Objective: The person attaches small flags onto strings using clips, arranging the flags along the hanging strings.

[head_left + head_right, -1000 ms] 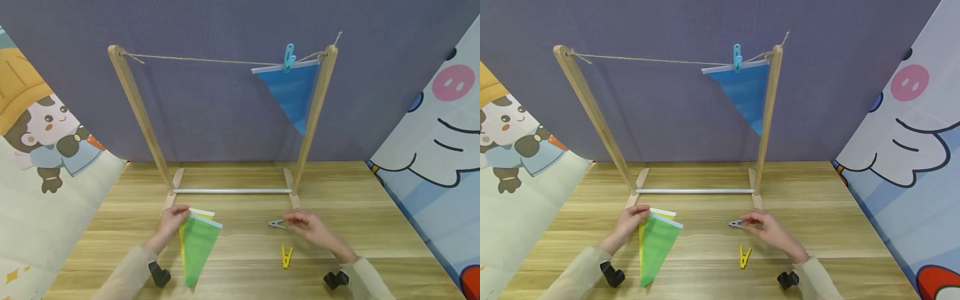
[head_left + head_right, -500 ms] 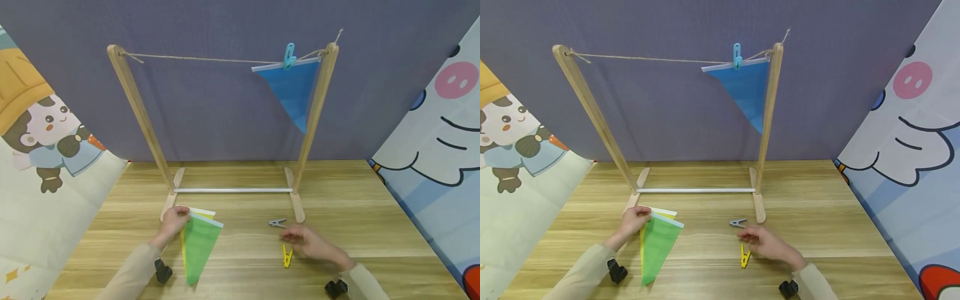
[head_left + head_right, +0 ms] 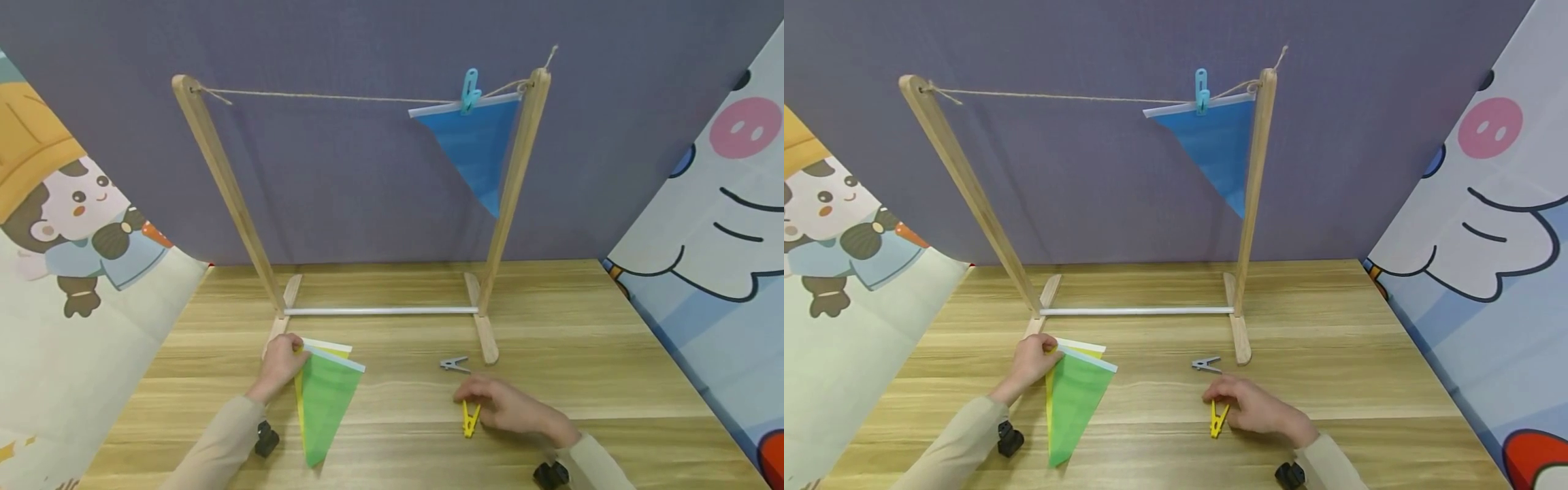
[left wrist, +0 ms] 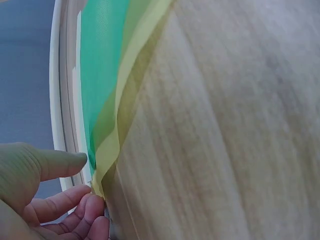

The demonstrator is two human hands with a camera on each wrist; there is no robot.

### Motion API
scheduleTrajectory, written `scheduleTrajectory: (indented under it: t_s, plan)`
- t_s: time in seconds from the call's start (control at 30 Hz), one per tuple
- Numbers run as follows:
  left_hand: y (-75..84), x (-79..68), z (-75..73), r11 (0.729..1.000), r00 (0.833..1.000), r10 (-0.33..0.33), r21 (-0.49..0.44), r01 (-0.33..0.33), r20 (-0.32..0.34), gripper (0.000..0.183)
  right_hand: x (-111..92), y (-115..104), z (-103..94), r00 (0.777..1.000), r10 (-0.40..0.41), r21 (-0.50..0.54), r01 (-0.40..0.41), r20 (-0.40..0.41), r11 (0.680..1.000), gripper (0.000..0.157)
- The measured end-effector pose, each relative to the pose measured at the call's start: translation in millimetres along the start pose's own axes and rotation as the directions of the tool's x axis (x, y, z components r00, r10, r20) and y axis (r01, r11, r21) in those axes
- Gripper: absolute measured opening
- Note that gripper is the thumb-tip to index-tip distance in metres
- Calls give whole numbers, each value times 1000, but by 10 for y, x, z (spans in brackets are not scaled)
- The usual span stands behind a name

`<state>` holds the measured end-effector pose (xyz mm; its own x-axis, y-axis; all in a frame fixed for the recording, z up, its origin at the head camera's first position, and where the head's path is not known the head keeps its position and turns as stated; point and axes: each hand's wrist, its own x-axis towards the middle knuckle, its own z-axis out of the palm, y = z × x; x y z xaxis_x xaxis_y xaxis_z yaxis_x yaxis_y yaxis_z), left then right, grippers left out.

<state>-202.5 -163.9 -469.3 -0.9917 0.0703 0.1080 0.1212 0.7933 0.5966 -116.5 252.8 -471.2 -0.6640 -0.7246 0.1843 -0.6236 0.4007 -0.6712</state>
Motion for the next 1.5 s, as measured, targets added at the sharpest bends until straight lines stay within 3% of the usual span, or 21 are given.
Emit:
scheduleTrajectory:
  t_s: [0.53,0.67,0.83,0.97,1.2,1.4,1.5]
  plan:
    - [-35,39,32,999,997,3,46,-6,76,20,-36,-1,34,999,-18,-33,17,-33,999,47]
    - [-11,84,-7,998,991,-7,69,-2,137,21,-35,1,48,999,-12,-57,10,-40,998,44]
    - [19,146,-85,998,971,-20,70,4,239,22,-41,4,55,999,14,-84,-17,-38,996,39]
    - [13,172,-120,999,963,-26,52,12,267,21,-44,10,59,999,26,-100,-31,-43,994,36]
    - [-43,203,-116,997,967,71,15,-77,246,20,-55,2,32,997,52,-81,-56,-52,995,33]
    - [-99,202,-119,984,950,177,-53,-169,258,10,-51,-11,-2,994,100,-87,-104,-48,991,31]
    - [-121,203,-124,980,943,192,-103,-170,271,8,-46,-15,-22,992,119,-78,-122,-50,989,30]
